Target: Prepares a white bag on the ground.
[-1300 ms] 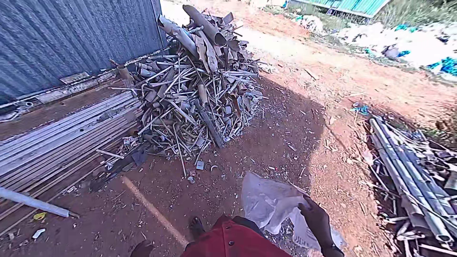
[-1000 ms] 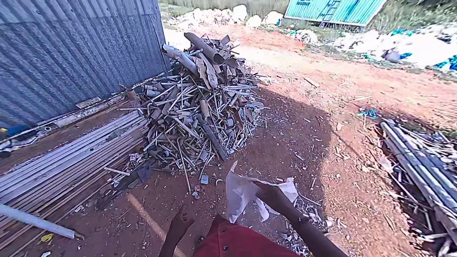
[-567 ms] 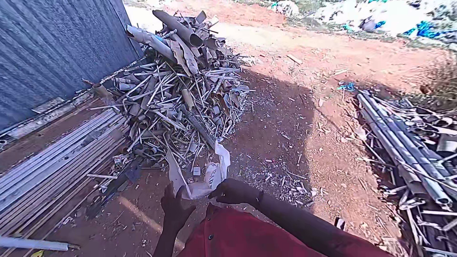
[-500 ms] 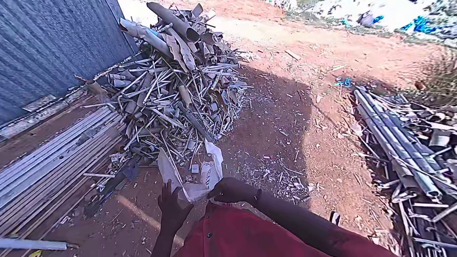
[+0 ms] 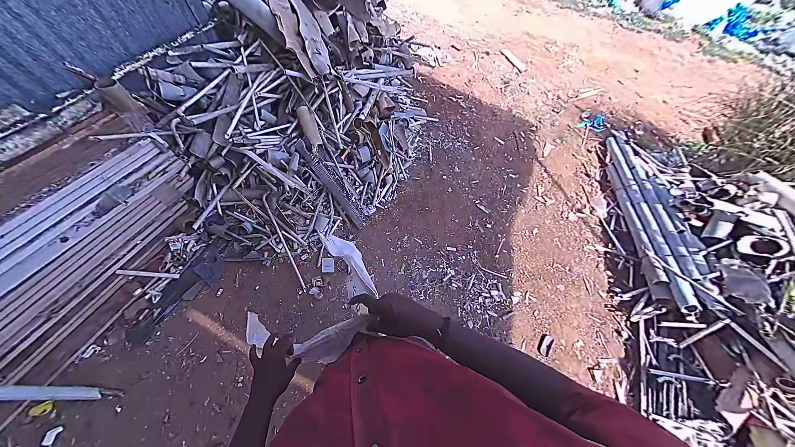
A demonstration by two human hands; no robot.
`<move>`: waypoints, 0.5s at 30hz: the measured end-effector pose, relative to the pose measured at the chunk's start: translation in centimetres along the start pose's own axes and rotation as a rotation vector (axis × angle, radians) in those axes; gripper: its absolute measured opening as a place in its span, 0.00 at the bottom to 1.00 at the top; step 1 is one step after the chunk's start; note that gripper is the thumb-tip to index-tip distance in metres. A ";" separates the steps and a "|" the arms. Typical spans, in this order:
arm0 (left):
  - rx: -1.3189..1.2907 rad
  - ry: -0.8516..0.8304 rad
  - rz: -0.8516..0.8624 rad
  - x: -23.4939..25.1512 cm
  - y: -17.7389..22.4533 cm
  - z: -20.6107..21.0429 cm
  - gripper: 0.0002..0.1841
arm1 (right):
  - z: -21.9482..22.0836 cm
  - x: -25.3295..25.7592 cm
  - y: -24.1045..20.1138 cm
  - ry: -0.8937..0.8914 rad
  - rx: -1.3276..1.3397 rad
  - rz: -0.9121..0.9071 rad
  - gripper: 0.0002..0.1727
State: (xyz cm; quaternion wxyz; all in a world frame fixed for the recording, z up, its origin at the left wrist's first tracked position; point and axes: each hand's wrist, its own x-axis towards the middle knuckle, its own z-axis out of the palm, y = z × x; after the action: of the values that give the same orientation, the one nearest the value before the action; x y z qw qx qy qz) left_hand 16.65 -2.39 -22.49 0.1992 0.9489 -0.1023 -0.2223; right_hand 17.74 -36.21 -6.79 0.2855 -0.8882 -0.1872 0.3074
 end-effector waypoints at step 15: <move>-0.174 -0.367 -0.392 -5.7 -5.3 5.4 0.22 | -6.5 5.8 2.2 0.259 -0.118 0.015 0.10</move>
State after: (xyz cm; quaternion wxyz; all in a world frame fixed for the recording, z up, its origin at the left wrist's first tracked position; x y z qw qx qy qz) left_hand 9.72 2.16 -27.04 0.2114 0.8738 0.0681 -0.4327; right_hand 26.66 -37.48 -6.47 0.2521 -0.9371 -0.1597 0.1810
